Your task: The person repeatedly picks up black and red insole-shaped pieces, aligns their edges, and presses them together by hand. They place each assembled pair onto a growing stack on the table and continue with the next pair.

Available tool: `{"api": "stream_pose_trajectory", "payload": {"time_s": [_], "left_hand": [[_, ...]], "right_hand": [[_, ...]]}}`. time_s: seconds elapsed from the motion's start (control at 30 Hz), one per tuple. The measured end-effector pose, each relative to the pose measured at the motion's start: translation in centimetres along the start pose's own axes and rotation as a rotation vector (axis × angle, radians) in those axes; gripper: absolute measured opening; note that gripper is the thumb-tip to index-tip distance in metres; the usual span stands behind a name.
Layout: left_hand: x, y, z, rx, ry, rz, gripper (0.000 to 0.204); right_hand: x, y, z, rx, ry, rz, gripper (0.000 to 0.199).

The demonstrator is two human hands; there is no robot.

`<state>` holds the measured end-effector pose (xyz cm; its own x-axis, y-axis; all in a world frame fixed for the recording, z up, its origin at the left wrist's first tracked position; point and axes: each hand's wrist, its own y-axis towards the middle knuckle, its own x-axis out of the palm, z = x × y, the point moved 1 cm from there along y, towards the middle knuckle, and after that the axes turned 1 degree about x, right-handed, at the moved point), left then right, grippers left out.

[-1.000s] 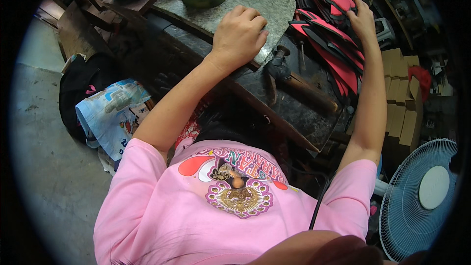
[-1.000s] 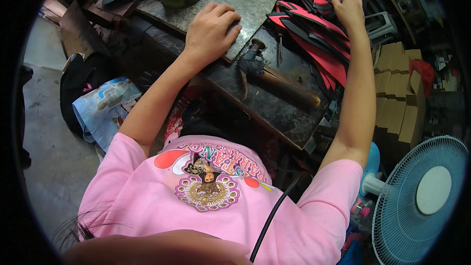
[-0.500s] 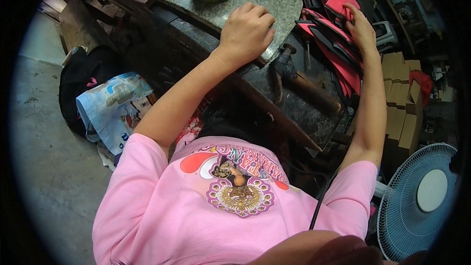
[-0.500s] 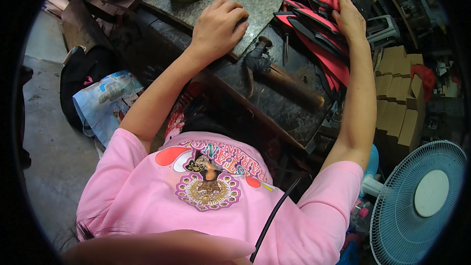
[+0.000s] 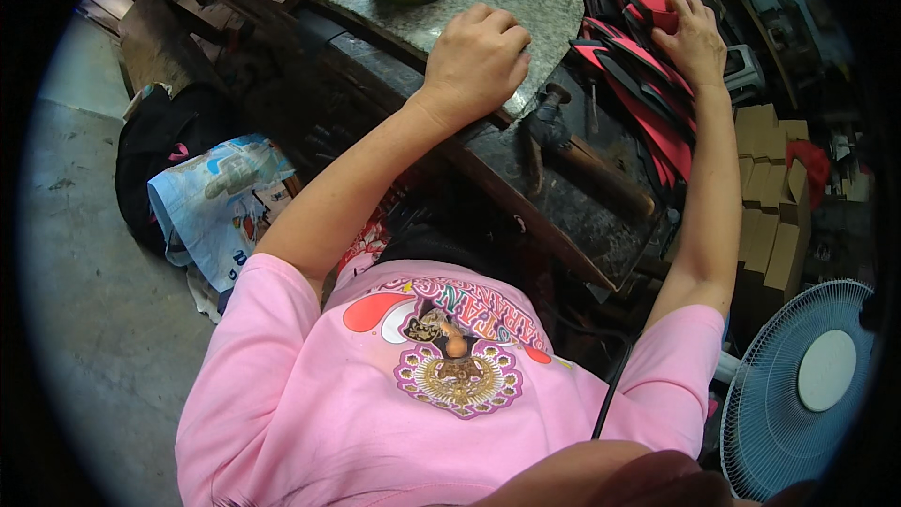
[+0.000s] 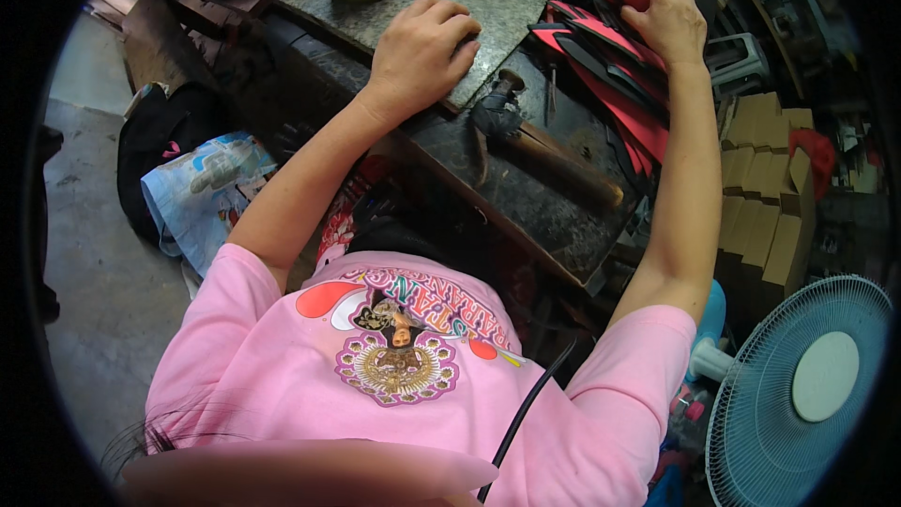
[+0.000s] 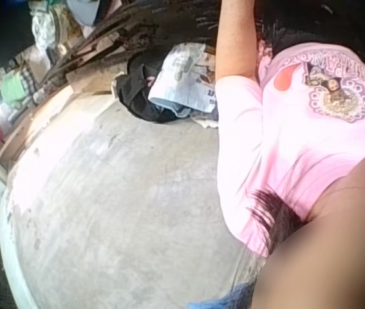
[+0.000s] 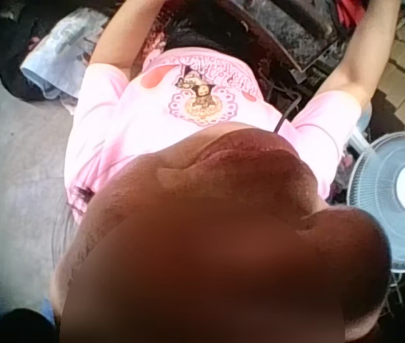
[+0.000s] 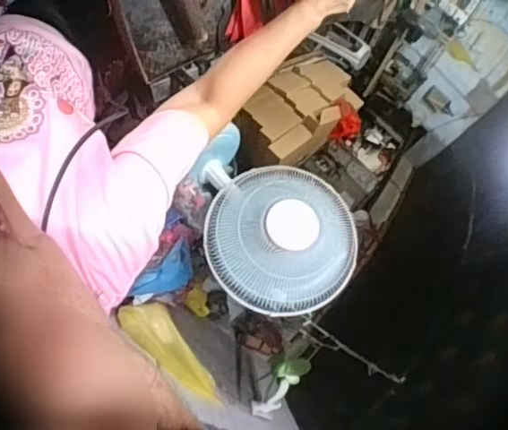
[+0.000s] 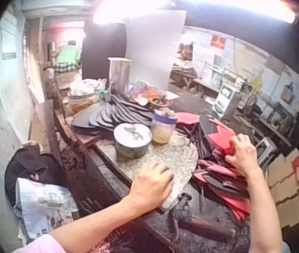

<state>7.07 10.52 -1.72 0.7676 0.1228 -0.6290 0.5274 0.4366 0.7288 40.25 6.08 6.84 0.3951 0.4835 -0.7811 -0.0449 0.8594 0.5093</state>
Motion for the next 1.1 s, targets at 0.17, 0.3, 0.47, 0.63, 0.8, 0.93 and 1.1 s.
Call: {"api": "stream_pose_trajectory", "payload": {"time_s": [0.17,0.3,0.47,0.63,0.8,0.93,1.1], "left_hand": [[0.0,0.0,0.1,0.004,0.007,0.014,0.014],[0.1,0.0,0.1,0.003,0.006,0.003,0.014],[0.1,0.0,0.2,0.005,0.011,0.004,0.014],[0.1,0.1,0.4,0.005,0.012,0.007,0.014],[0.1,0.1,0.4,0.012,0.022,0.007,0.014],[0.1,0.1,0.4,0.007,0.025,-0.006,0.014],[0.2,0.0,0.4,0.013,0.014,-0.003,0.015]], "right_hand": [[0.2,1.5,0.2,-0.103,-0.101,-0.152,0.038],[-0.5,1.8,-0.1,-0.081,-0.046,-0.280,0.040],[-2.5,1.2,-0.6,-0.044,-0.074,-0.457,0.040],[-3.2,1.0,-0.9,-0.109,-0.156,-0.495,0.037],[-3.5,0.7,-0.3,-0.137,-0.192,-0.550,0.040],[-5.1,-0.2,0.0,-0.159,-0.222,-0.599,0.050],[-8.6,-1.4,-1.7,-0.113,-0.263,-0.580,0.058]]}}
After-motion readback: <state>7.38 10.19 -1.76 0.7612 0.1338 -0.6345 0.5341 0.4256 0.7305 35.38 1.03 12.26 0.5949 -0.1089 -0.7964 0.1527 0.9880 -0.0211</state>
